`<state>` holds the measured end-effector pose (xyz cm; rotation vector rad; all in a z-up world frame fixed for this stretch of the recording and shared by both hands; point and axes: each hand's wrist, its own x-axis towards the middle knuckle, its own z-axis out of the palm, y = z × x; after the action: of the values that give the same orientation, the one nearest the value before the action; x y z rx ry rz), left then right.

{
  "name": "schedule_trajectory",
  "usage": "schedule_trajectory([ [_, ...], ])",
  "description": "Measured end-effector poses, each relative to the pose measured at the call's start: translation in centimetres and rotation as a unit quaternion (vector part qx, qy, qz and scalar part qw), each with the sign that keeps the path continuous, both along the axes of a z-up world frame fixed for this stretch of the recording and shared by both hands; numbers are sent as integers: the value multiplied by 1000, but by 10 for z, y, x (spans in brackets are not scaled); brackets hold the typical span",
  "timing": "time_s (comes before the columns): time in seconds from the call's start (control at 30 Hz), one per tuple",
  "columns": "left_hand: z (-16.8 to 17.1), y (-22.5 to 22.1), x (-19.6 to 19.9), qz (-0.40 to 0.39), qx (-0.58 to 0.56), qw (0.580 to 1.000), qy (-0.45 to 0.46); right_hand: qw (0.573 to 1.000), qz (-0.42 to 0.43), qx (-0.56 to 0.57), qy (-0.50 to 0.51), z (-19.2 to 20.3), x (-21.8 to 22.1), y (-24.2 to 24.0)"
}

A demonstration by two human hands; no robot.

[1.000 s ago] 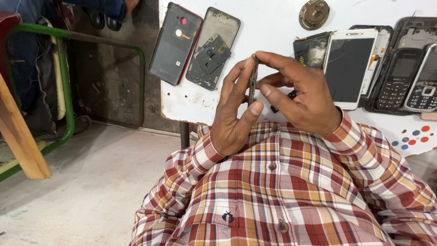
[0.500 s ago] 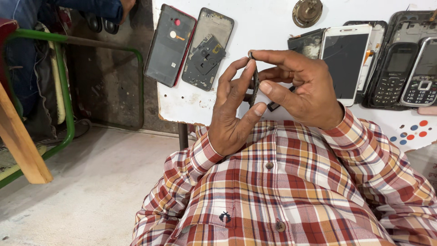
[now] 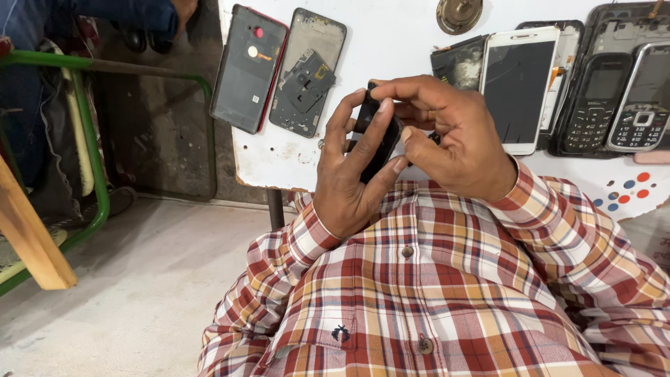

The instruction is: The person uses a yellow-handled screwdriver to remove screws from the internal frame of a disassembled smartphone. They then lift and inspect the motherboard and ribbon cables before placing the phone back on the table.

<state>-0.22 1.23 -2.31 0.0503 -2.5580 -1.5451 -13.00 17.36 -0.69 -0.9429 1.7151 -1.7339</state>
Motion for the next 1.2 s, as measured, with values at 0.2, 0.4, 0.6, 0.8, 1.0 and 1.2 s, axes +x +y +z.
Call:
schedule_trajectory([
  [0.2, -1, 1, 1, 16, -80, 996, 30, 997, -8, 78, -8, 9, 5, -2],
  [0.4, -9, 0, 2, 19, -71, 997, 18, 996, -6, 87, -1, 11, 2, -6],
  [0.6, -18, -20, -2, 25, 287, 955, -72, 995, 10, 17, 94, 4, -11, -13],
  [0.8, -17, -41, -7, -83, 626, 770, -90, 994, -70, 79, 25, 1, -3, -20],
  [1.0, -16, -40, -5, -106, 714, 684, -103, 996, -74, 25, 51, -3, -1, -19],
  [1.2, -24, -42, -5, -36, 622, 775, -107, 993, -105, 30, 43, 0, 4, -16],
])
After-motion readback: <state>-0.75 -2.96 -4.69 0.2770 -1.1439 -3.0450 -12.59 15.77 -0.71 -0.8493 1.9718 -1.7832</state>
